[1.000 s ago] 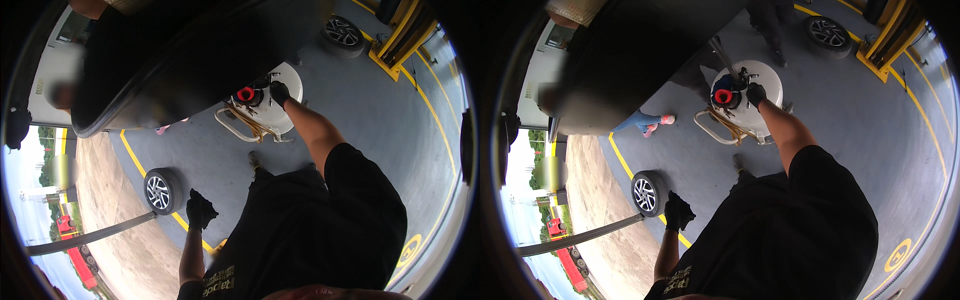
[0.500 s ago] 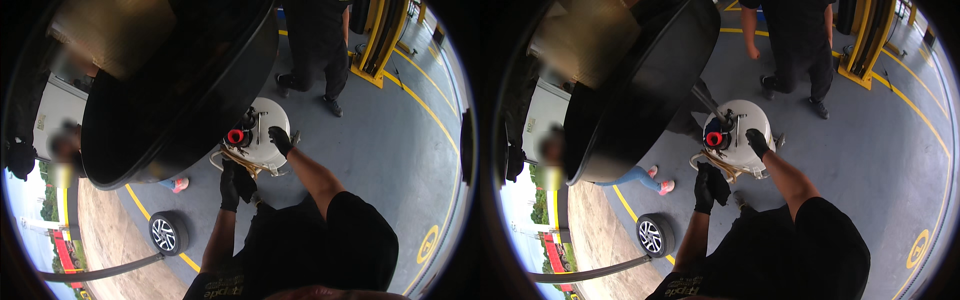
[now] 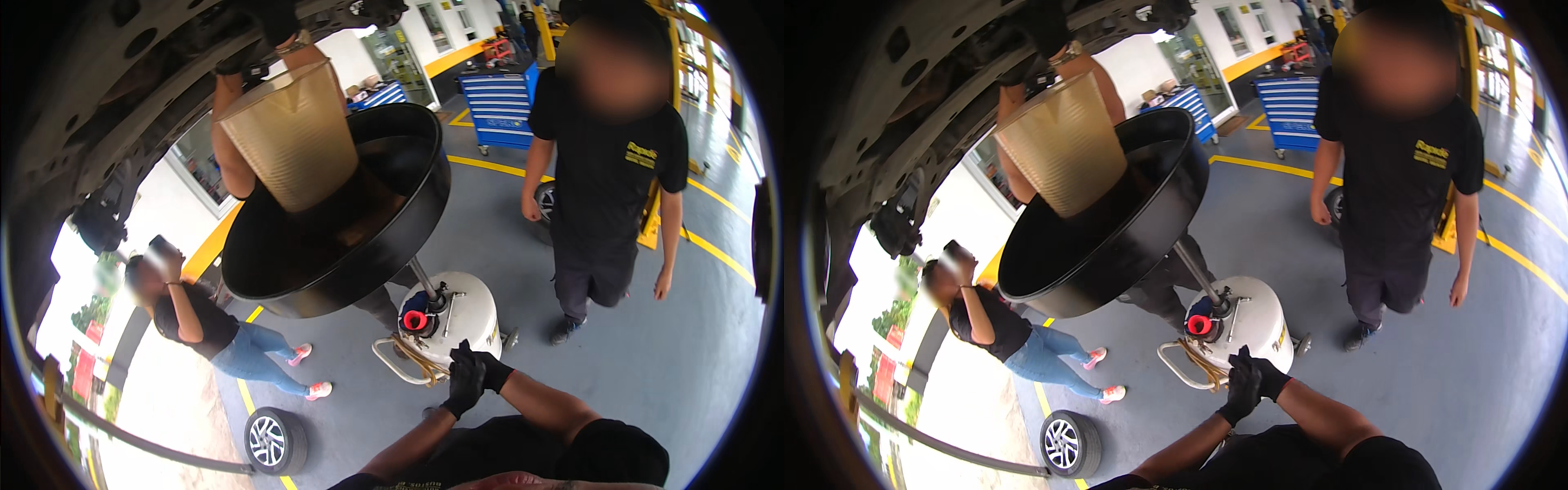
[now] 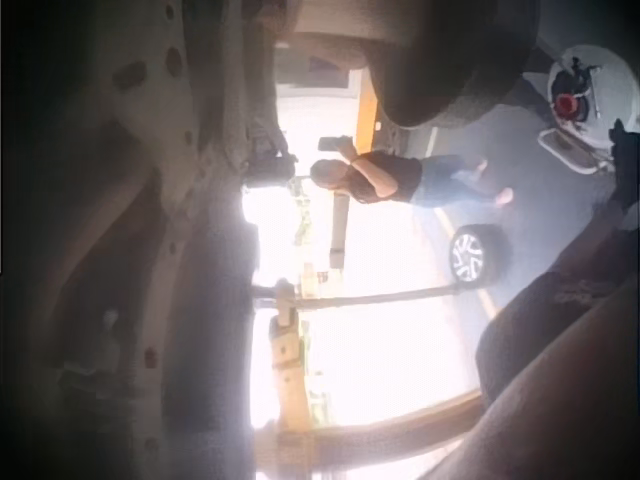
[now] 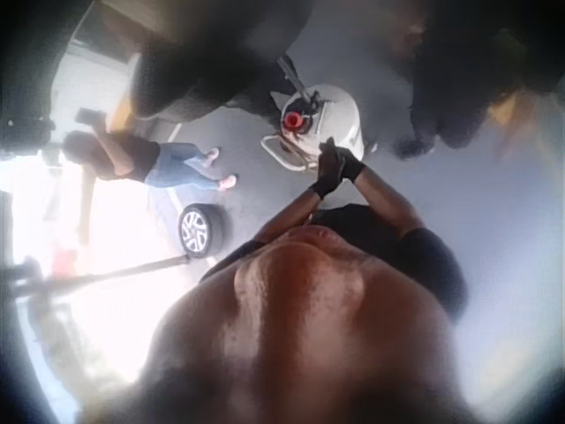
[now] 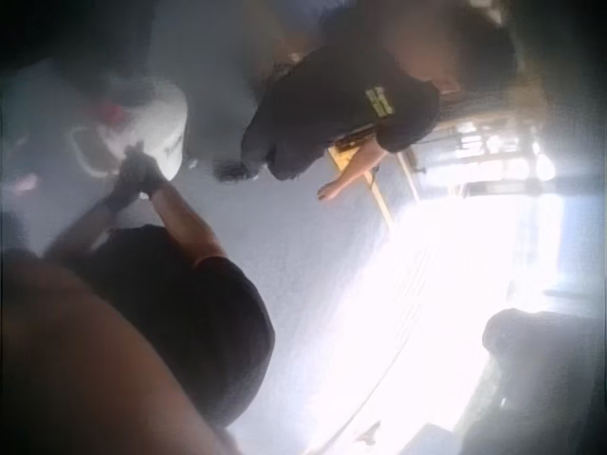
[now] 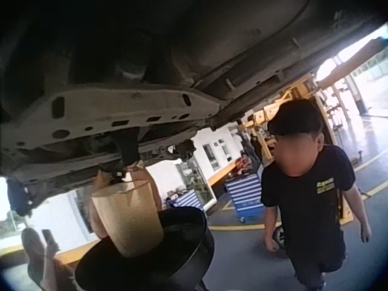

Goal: The person drains oil from a car's engine using a wrench to loosen the drain plug, allowing oil to flow into a collection container. The person then retightens the plug and retrieves a new tool from a toolbox.

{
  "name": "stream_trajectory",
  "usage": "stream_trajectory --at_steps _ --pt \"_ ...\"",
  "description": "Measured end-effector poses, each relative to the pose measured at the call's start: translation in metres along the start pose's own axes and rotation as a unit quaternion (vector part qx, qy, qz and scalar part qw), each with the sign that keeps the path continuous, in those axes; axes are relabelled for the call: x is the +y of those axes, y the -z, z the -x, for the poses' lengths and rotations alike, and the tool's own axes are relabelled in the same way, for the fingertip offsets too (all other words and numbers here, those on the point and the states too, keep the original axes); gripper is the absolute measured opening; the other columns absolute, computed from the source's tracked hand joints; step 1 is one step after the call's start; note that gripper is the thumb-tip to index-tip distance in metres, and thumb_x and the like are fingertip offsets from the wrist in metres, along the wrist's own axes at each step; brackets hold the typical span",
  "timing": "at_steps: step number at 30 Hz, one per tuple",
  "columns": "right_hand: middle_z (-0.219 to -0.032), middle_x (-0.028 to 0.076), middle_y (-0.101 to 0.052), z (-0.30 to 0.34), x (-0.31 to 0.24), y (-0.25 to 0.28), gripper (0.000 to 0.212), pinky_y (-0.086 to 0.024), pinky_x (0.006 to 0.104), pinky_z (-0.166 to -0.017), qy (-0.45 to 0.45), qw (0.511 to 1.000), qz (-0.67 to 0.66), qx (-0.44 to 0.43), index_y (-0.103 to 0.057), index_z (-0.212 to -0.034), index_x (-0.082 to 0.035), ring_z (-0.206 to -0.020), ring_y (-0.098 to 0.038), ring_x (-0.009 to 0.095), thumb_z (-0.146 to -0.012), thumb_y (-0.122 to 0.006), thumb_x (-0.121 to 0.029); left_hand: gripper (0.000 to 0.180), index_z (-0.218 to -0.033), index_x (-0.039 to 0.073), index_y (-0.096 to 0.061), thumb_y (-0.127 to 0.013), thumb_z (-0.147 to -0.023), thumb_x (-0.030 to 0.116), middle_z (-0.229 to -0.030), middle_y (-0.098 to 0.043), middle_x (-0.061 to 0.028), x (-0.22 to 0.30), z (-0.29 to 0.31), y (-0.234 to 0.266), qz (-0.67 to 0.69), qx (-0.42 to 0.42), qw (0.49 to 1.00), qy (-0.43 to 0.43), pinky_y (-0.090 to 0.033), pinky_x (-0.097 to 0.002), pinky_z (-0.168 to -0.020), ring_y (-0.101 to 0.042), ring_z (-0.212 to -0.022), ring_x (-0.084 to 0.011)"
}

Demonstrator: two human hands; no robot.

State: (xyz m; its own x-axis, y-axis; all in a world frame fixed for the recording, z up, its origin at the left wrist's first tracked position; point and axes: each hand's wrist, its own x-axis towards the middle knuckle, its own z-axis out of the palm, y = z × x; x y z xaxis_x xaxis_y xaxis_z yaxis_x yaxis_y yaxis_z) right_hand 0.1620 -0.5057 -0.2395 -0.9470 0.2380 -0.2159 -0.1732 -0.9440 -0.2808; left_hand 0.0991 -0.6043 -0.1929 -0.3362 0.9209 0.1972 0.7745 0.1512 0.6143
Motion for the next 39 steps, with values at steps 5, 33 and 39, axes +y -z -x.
stream_trajectory --at_steps 5,33,39 --pt "-0.08 0.009 -0.061 0.022 -0.029 -0.011 0.028 -0.056 0.0454 -0.076 -0.047 0.991 0.006 0.127 -0.061 -0.103 -0.016 -0.079 -0.063 0.027 -0.104 -0.054 -0.043 0.105 -0.162 0.0 -0.014 -0.073 -0.092 0.05 -0.161 -0.028 -0.0344 0.064 0.054 0.044 0.082 -0.173 0.975 -0.114 -0.028 -0.0545 -0.122 -0.031 -0.149 -0.0485" --pt "-0.139 0.008 -0.06 0.029 -0.003 -0.115 0.059 -0.049 0.0399 -0.108 -0.159 0.959 0.229 0.043 -0.051 -0.147 -0.016 -0.126 -0.06 0.021 -0.108 -0.04 -0.058 0.037 -0.118 0.002 -0.062 -0.069 -0.09 0.025 -0.117 -0.061 -0.0179 -0.018 0.025 0.131 0.248 0.042 0.957 0.143 -0.05 -0.0477 -0.093 -0.06 -0.112 -0.0382" --pt "-0.132 0.001 -0.062 -0.017 0.035 -0.082 0.039 -0.043 0.0334 -0.112 -0.031 0.998 0.051 0.013 -0.058 -0.137 -0.017 -0.128 -0.056 0.015 -0.109 -0.051 -0.043 0.04 -0.121 0.001 -0.063 -0.065 -0.086 0.019 -0.131 -0.055 -0.0229 -0.017 0.033 0.105 -0.129 0.142 0.977 -0.091 -0.047 -0.0471 -0.096 -0.053 -0.122 -0.0413"
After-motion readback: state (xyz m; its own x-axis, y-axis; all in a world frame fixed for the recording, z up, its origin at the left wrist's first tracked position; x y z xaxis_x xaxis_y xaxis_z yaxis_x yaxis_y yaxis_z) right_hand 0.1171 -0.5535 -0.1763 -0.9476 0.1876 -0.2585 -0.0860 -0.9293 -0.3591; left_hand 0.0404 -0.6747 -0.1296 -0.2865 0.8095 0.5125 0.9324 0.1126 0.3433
